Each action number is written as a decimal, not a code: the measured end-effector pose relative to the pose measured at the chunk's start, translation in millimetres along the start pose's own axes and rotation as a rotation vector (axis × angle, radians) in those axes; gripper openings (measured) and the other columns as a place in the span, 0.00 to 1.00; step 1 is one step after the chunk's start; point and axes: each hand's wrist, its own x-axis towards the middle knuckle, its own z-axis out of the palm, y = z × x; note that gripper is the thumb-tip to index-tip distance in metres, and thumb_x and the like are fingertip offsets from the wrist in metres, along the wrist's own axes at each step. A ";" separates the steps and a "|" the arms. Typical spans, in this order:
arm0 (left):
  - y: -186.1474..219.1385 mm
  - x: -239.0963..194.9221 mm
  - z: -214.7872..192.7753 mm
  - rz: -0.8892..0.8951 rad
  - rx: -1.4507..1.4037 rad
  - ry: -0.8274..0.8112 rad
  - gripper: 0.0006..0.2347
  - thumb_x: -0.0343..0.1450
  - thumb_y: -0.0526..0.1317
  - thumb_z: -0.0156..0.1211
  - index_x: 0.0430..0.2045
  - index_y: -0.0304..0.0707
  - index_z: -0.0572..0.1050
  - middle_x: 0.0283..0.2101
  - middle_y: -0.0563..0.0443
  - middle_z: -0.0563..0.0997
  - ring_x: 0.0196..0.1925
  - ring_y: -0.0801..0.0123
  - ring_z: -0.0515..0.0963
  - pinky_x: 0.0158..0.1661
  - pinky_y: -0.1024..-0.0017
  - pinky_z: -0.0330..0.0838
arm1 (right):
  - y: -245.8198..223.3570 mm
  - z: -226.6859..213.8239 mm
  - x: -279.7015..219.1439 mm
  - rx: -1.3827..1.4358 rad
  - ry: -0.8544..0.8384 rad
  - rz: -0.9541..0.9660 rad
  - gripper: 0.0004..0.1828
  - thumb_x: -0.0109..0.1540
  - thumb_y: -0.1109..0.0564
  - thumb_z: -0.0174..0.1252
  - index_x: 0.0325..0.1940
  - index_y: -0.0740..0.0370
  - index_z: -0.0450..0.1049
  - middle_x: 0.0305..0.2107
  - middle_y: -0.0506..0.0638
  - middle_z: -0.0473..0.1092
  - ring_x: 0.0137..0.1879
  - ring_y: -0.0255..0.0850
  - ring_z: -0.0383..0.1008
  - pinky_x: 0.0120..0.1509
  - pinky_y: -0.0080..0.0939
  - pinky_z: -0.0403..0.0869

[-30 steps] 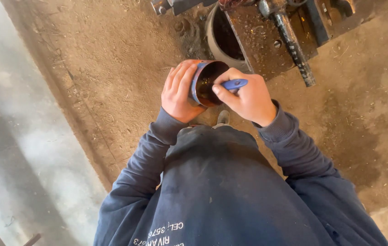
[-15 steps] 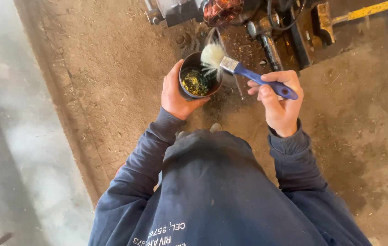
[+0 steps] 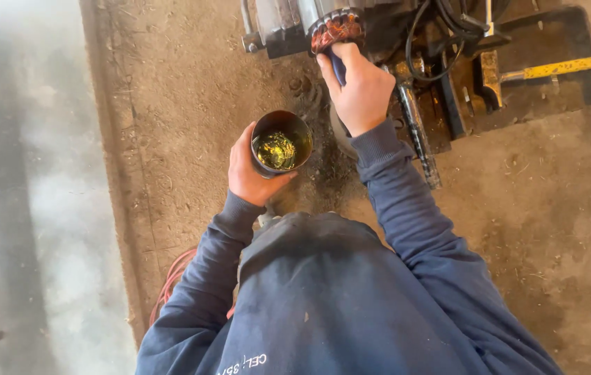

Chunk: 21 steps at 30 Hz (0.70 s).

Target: Apply varnish to motor windings using a brush.

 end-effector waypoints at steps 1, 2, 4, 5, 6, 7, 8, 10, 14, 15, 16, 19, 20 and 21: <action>-2.3 -1.2 -0.8 0.007 0.000 0.002 0.47 0.51 0.42 0.85 0.66 0.31 0.62 0.62 0.36 0.74 0.65 0.45 0.73 0.64 0.57 0.67 | -2.0 -2.6 -1.7 -0.051 -0.023 0.004 0.10 0.68 0.57 0.70 0.48 0.61 0.76 0.33 0.54 0.78 0.36 0.48 0.80 0.40 0.42 0.75; -3.5 -3.2 -2.9 0.010 0.001 0.002 0.47 0.51 0.42 0.85 0.66 0.31 0.62 0.62 0.36 0.74 0.65 0.45 0.73 0.64 0.57 0.67 | -4.8 -14.0 -12.0 -0.051 -0.019 0.004 0.10 0.68 0.57 0.70 0.48 0.61 0.76 0.33 0.54 0.78 0.36 0.48 0.80 0.40 0.42 0.75; -7.6 -2.8 -8.9 -0.011 -0.007 0.002 0.47 0.51 0.43 0.85 0.65 0.31 0.62 0.61 0.37 0.74 0.64 0.46 0.73 0.63 0.58 0.68 | -11.5 -34.5 -28.5 0.002 -0.064 0.013 0.10 0.70 0.56 0.66 0.51 0.63 0.75 0.40 0.56 0.79 0.40 0.46 0.83 0.43 0.39 0.78; -9.9 -2.5 -10.1 -0.010 -0.010 0.006 0.47 0.51 0.43 0.85 0.65 0.31 0.62 0.61 0.37 0.74 0.64 0.46 0.73 0.63 0.58 0.68 | -16.1 -41.3 -29.6 0.001 -0.064 0.008 0.10 0.70 0.56 0.66 0.51 0.63 0.75 0.40 0.56 0.79 0.40 0.46 0.83 0.43 0.39 0.78; -12.2 -2.4 -11.3 -0.021 -0.015 -0.004 0.47 0.51 0.43 0.84 0.65 0.31 0.62 0.61 0.37 0.74 0.64 0.45 0.73 0.63 0.58 0.68 | -20.8 -48.1 -31.0 -0.019 -0.088 0.029 0.10 0.69 0.56 0.66 0.50 0.63 0.76 0.39 0.56 0.78 0.41 0.48 0.82 0.43 0.41 0.77; -14.4 -1.6 -13.2 -0.028 -0.023 -0.019 0.47 0.51 0.43 0.84 0.65 0.30 0.62 0.60 0.36 0.74 0.64 0.45 0.73 0.63 0.57 0.68 | -26.7 -55.8 -33.0 -0.043 -0.108 0.055 0.10 0.69 0.56 0.67 0.49 0.64 0.76 0.39 0.57 0.78 0.41 0.50 0.81 0.43 0.42 0.77; -14.0 -0.8 -14.3 -0.023 -0.027 -0.021 0.47 0.51 0.43 0.84 0.65 0.30 0.62 0.60 0.36 0.74 0.64 0.45 0.73 0.63 0.57 0.68 | -24.4 -47.0 -26.3 -0.048 -0.104 0.055 0.10 0.69 0.56 0.67 0.49 0.64 0.76 0.39 0.57 0.78 0.41 0.50 0.81 0.43 0.42 0.77; -13.7 3.2 -12.9 0.031 -0.050 -0.040 0.47 0.51 0.43 0.84 0.65 0.30 0.63 0.60 0.36 0.74 0.63 0.45 0.73 0.63 0.57 0.68 | -16.3 -31.4 -14.1 -0.096 -0.114 0.025 0.11 0.67 0.58 0.67 0.52 0.63 0.77 0.41 0.57 0.78 0.43 0.52 0.80 0.45 0.44 0.77; -15.5 8.7 -22.0 0.052 -0.076 -0.094 0.46 0.51 0.42 0.84 0.65 0.31 0.64 0.60 0.36 0.75 0.63 0.45 0.73 0.62 0.57 0.69 | -0.8 -6.1 4.1 -0.136 -0.109 0.012 0.11 0.68 0.57 0.65 0.53 0.60 0.77 0.40 0.57 0.77 0.43 0.53 0.79 0.44 0.46 0.77; -17.4 10.2 -23.7 0.036 -0.078 -0.107 0.46 0.51 0.42 0.83 0.64 0.30 0.63 0.60 0.36 0.75 0.63 0.45 0.73 0.62 0.57 0.69 | 2.6 -4.5 5.2 -0.224 -0.166 0.019 0.11 0.68 0.54 0.65 0.53 0.58 0.77 0.36 0.55 0.76 0.40 0.53 0.78 0.41 0.49 0.74; -19.7 11.9 -25.6 0.021 -0.080 -0.122 0.46 0.50 0.42 0.83 0.64 0.30 0.63 0.59 0.37 0.75 0.62 0.45 0.73 0.62 0.57 0.69 | 5.9 -2.5 6.5 -0.311 -0.223 0.027 0.11 0.68 0.52 0.64 0.54 0.55 0.77 0.32 0.54 0.75 0.36 0.53 0.77 0.37 0.51 0.72; -25.3 11.0 -30.2 0.028 -0.113 -0.104 0.46 0.50 0.43 0.83 0.64 0.31 0.64 0.59 0.38 0.75 0.62 0.46 0.74 0.62 0.57 0.69 | -23.9 -29.9 6.6 -0.395 -0.353 0.032 0.21 0.66 0.51 0.62 0.64 0.54 0.76 0.27 0.54 0.73 0.29 0.54 0.74 0.31 0.51 0.70; -29.0 11.5 -33.2 0.035 -0.116 -0.109 0.46 0.50 0.43 0.83 0.64 0.31 0.64 0.59 0.38 0.75 0.62 0.46 0.74 0.62 0.57 0.69 | -26.2 -36.0 3.4 -0.400 -0.347 0.036 0.21 0.66 0.51 0.62 0.64 0.54 0.76 0.27 0.54 0.73 0.29 0.54 0.74 0.31 0.51 0.70; -31.8 11.0 -35.4 0.030 -0.124 -0.102 0.45 0.50 0.44 0.84 0.64 0.31 0.64 0.59 0.38 0.76 0.62 0.46 0.74 0.62 0.57 0.69 | -28.2 -42.8 0.3 -0.425 -0.409 0.057 0.23 0.66 0.51 0.61 0.66 0.52 0.75 0.25 0.54 0.72 0.29 0.54 0.74 0.31 0.52 0.70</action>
